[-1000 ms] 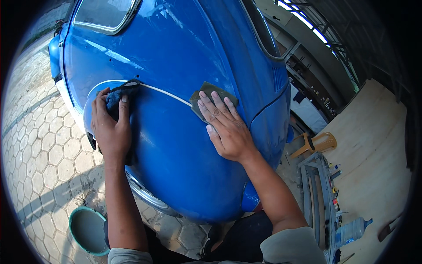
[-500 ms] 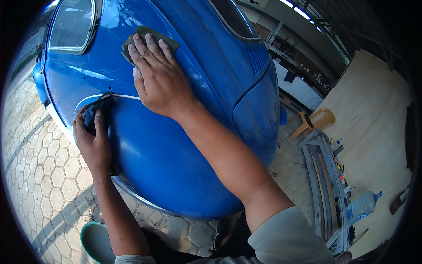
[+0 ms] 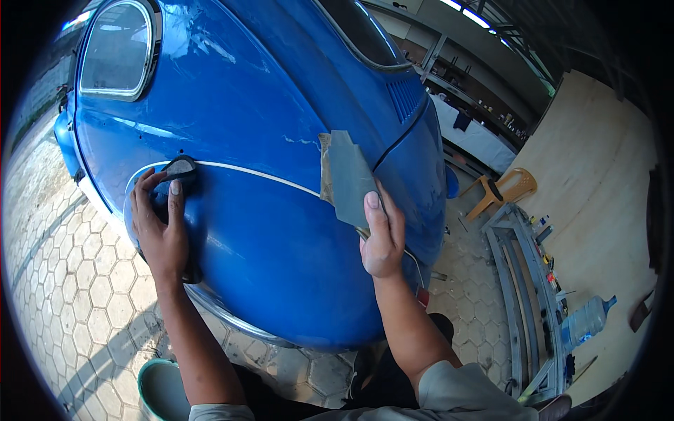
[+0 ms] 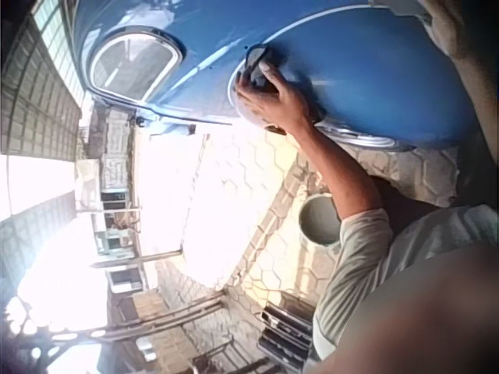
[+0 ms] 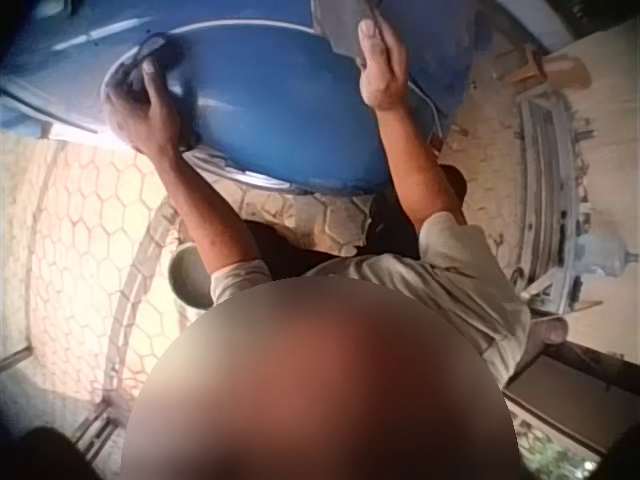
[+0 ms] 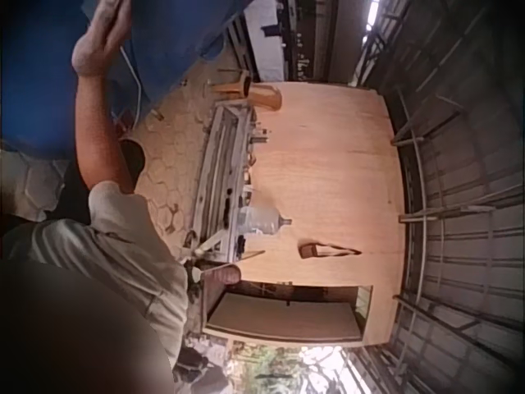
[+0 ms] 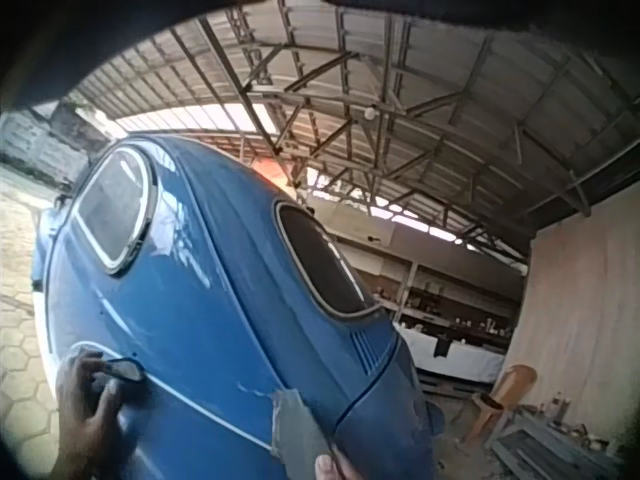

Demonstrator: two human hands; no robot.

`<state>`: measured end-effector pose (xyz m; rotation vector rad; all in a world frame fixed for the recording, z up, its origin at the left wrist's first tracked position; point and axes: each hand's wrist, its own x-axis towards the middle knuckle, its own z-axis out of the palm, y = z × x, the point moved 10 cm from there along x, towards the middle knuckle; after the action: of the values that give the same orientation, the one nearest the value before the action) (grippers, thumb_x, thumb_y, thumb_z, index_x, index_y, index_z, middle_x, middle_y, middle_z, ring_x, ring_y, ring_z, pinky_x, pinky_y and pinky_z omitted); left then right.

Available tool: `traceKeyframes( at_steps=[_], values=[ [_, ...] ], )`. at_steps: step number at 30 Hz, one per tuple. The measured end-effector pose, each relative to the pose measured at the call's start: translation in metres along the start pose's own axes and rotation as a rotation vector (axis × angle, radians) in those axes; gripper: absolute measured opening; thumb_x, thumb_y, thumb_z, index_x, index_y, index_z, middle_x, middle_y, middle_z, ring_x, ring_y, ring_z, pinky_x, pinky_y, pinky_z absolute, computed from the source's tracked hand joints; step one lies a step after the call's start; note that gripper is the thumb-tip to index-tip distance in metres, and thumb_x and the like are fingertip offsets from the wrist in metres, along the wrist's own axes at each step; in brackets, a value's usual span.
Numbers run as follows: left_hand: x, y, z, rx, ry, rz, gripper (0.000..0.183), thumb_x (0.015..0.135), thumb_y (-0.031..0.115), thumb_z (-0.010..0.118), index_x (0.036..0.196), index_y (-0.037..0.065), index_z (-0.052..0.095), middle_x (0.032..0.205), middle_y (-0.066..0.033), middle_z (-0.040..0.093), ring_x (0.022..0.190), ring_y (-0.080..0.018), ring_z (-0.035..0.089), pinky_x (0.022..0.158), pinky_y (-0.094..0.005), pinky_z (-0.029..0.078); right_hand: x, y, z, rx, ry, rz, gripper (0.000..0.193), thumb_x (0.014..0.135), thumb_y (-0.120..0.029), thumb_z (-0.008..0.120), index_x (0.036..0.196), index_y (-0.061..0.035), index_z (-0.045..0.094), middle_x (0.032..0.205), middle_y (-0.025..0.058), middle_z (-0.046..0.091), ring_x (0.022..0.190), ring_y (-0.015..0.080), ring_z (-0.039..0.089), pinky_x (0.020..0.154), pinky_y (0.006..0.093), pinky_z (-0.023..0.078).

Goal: The person dips sandpaper and a cloth into a bucket of water, sands the rear panel of a car with sandpaper, and wipes the surface with the cloth.

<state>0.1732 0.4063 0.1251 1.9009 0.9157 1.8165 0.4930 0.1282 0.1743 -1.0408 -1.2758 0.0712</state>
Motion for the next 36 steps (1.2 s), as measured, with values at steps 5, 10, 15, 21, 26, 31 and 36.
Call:
traceKeyframes(
  at_steps=[5,10,15,21,26,31,36],
  values=[
    [-0.004,0.038,0.014,0.245,-0.126,0.146,0.052,0.126,0.054,0.083,0.160,0.014,0.085,0.182,-0.0166,0.075,0.177,-0.0441,0.064,0.152,-0.0631,0.036,-0.044,0.035,-0.022,0.643,0.355,0.370,0.056,0.134,-0.041,0.075,0.175,-0.0030,0.076,0.172,0.0127,0.082,0.161,0.0304,0.077,0.140,0.0531,0.056],
    [-0.008,0.054,0.021,0.265,-0.167,0.176,0.049,0.125,0.052,0.085,0.155,0.014,0.087,0.180,-0.0156,0.076,0.177,-0.0444,0.064,0.152,-0.0618,0.038,-0.072,0.011,-0.061,0.667,0.590,0.359,0.053,0.134,-0.042,0.077,0.171,-0.0047,0.078,0.166,0.0095,0.083,0.154,0.0274,0.078,0.136,0.0535,0.057],
    [-0.007,0.056,0.023,0.262,-0.151,0.166,0.046,0.127,0.050,0.083,0.153,0.013,0.088,0.179,-0.0151,0.078,0.177,-0.0444,0.065,0.150,-0.0602,0.041,-0.067,-0.052,-0.112,0.128,0.731,-0.042,0.054,0.133,-0.019,0.077,0.180,0.0054,0.068,0.169,0.0198,0.078,0.158,0.0324,0.077,0.137,0.0561,0.061],
    [-0.008,0.063,0.023,0.273,-0.162,0.190,0.048,0.123,0.053,0.087,0.153,0.014,0.088,0.179,-0.0131,0.079,0.176,-0.0428,0.065,0.152,-0.0600,0.038,-0.041,-0.066,-0.045,-0.310,0.398,-0.370,0.049,0.133,-0.004,0.070,0.179,0.0121,0.069,0.164,0.0272,0.072,0.164,0.0414,0.075,0.132,0.0566,0.074],
    [-0.010,0.071,0.024,0.271,-0.205,0.236,0.047,0.122,0.051,0.087,0.152,0.014,0.089,0.177,-0.0132,0.080,0.176,-0.0424,0.065,0.152,-0.0602,0.038,-0.013,-0.045,0.055,-0.679,-0.145,-0.628,0.056,0.122,0.000,0.078,0.178,-0.0074,0.081,0.171,0.0237,0.075,0.168,0.0519,0.072,0.149,0.0653,0.056],
    [-0.010,0.071,0.022,0.247,-0.194,0.233,0.048,0.121,0.051,0.089,0.152,0.014,0.089,0.177,-0.0129,0.080,0.175,-0.0424,0.065,0.152,-0.0608,0.038,0.021,0.009,0.074,-1.090,-0.344,-0.584,0.052,0.131,-0.012,0.067,0.181,-0.0168,0.080,0.189,0.0060,0.076,0.181,0.0319,0.067,0.156,0.0644,0.039],
    [-0.012,0.070,0.019,0.222,-0.193,0.229,0.047,0.121,0.050,0.088,0.151,0.014,0.090,0.176,-0.0128,0.080,0.175,-0.0436,0.065,0.152,-0.0614,0.038,0.004,0.022,0.026,-1.210,-0.533,-0.474,0.058,0.133,-0.015,0.064,0.190,-0.0182,0.071,0.198,0.0030,0.071,0.189,0.0263,0.060,0.157,0.0624,0.035]
  ],
)
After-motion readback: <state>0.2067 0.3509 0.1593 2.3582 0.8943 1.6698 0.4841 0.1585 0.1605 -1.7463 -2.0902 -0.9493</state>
